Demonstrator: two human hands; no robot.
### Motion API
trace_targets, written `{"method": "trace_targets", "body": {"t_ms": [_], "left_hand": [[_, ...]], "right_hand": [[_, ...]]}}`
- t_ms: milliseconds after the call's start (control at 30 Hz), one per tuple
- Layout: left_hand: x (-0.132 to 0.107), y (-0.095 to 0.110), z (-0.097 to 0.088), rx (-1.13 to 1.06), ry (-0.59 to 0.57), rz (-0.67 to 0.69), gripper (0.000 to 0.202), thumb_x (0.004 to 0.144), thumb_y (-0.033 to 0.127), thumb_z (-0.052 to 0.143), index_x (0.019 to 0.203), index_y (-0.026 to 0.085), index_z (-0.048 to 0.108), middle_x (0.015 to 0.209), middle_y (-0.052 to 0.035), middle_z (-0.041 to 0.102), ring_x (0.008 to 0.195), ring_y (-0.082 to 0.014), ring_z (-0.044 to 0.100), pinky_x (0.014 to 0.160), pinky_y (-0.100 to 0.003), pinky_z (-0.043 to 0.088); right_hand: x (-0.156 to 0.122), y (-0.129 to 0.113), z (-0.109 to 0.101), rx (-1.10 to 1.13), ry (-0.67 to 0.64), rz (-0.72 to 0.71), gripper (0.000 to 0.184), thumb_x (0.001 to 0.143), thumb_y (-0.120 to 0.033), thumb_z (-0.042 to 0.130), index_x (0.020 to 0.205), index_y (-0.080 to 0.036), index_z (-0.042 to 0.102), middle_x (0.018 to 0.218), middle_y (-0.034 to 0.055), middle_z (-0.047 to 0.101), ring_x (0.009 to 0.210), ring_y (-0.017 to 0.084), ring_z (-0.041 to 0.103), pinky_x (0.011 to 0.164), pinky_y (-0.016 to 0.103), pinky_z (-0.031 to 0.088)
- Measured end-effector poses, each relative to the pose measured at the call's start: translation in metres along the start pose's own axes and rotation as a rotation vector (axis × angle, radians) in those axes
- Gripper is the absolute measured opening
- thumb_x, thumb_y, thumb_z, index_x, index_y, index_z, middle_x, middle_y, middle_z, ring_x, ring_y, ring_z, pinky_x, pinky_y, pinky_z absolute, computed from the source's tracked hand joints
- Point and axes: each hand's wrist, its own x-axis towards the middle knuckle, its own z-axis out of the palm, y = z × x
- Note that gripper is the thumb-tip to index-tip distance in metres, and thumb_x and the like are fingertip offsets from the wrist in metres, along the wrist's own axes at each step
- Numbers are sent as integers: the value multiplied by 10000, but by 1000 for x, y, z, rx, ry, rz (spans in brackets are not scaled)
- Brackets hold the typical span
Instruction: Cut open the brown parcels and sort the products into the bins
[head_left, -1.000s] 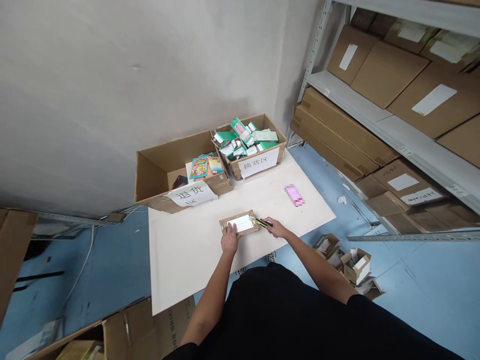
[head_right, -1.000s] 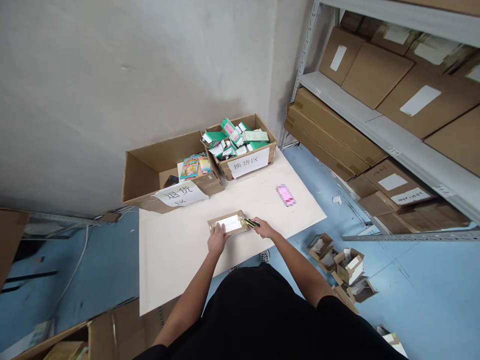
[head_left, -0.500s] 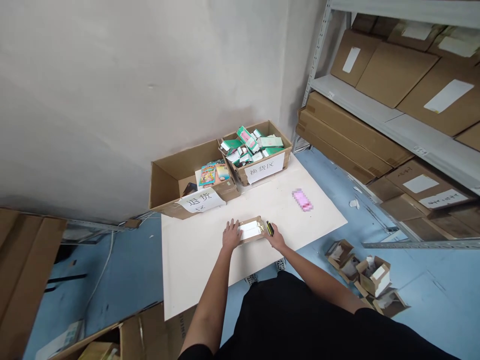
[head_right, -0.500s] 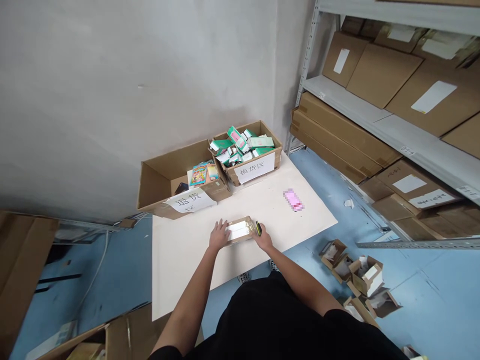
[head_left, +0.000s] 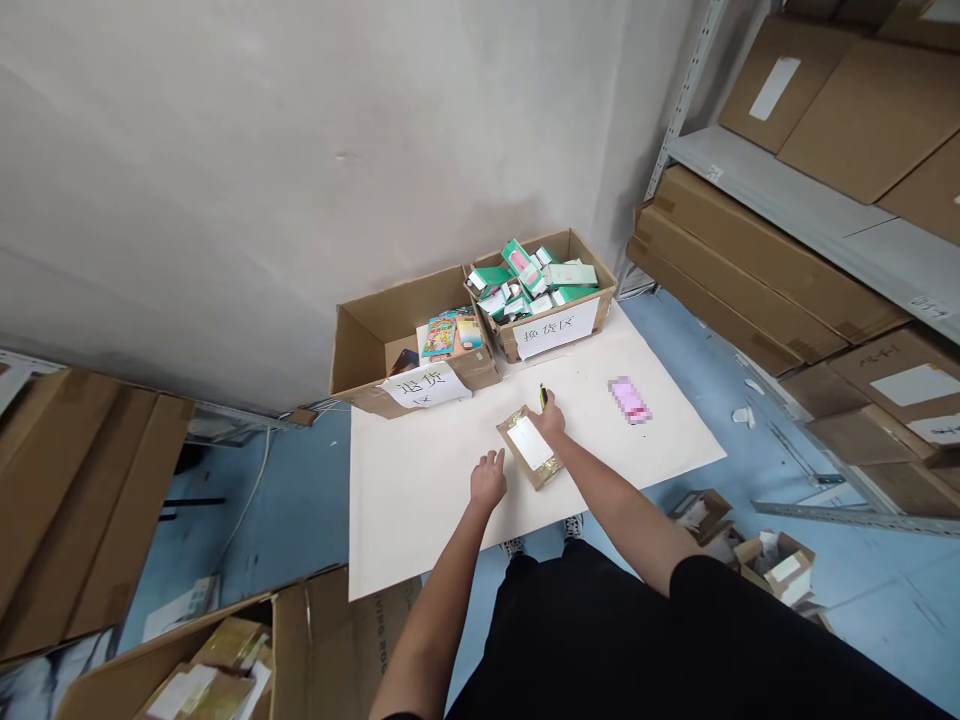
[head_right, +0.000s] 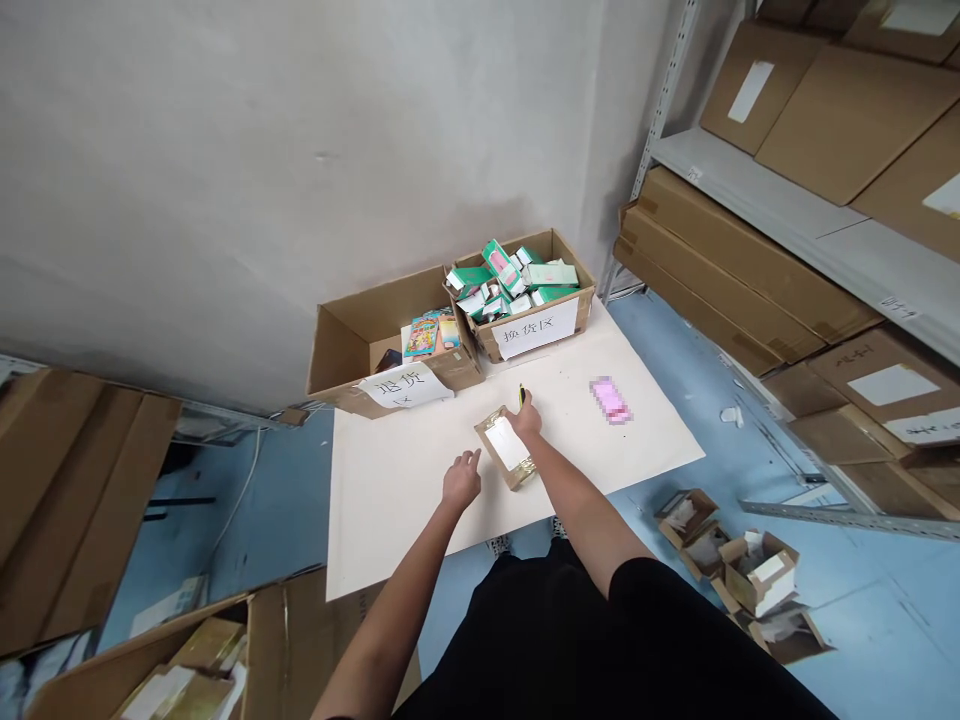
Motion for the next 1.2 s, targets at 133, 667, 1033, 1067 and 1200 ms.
{"method": "trace_targets", "body": {"t_ms": [133,667,1033,1067,1200], "left_hand": [[33,17,-16,55,-47,279,994,802,64,670,1672,289,246,1745,-115,275,1593,-318,271,1160,-427,439],[32,58,33,6,32,-214,730,977,458,614,1623,180,418,1671,-230,399,1389,-401,512,1091,-535,486],[39,52,27,43,109,-196,683,983,511,605,1579,197,495,1621,-213,461,1293,-419,561,1024,-556,534],[39,52,27,48,112,-194,680,986,514,601,1578,196,496,1622,-212,458,1290,-417,562,1024,-553,534],[40,51,27,57,109,-189,671,981,545,602,1562,220,518,1600,-207,477,1284,-413,564,1020,-549,533]], "right_hand": [[-34,53,-10,8,76,-72,800,989,-508,605,1646,-229,246,1315,122,726,1175,297,710,927,339,521],[1,46,-4,219,-51,-151,702,1015,-444,545,1642,-236,307,1074,55,757,899,212,734,805,304,572],[-42,133,-34,437,-365,-225,455,988,-328,498,1439,-285,543,724,-87,619,411,76,464,431,185,445],[-42,133,-34,429,-373,-225,453,988,-317,494,1437,-284,546,721,-87,613,410,75,458,428,183,437],[-43,123,-35,375,-382,-227,427,981,-296,520,1404,-283,576,680,-87,565,414,80,450,417,183,405]]}}
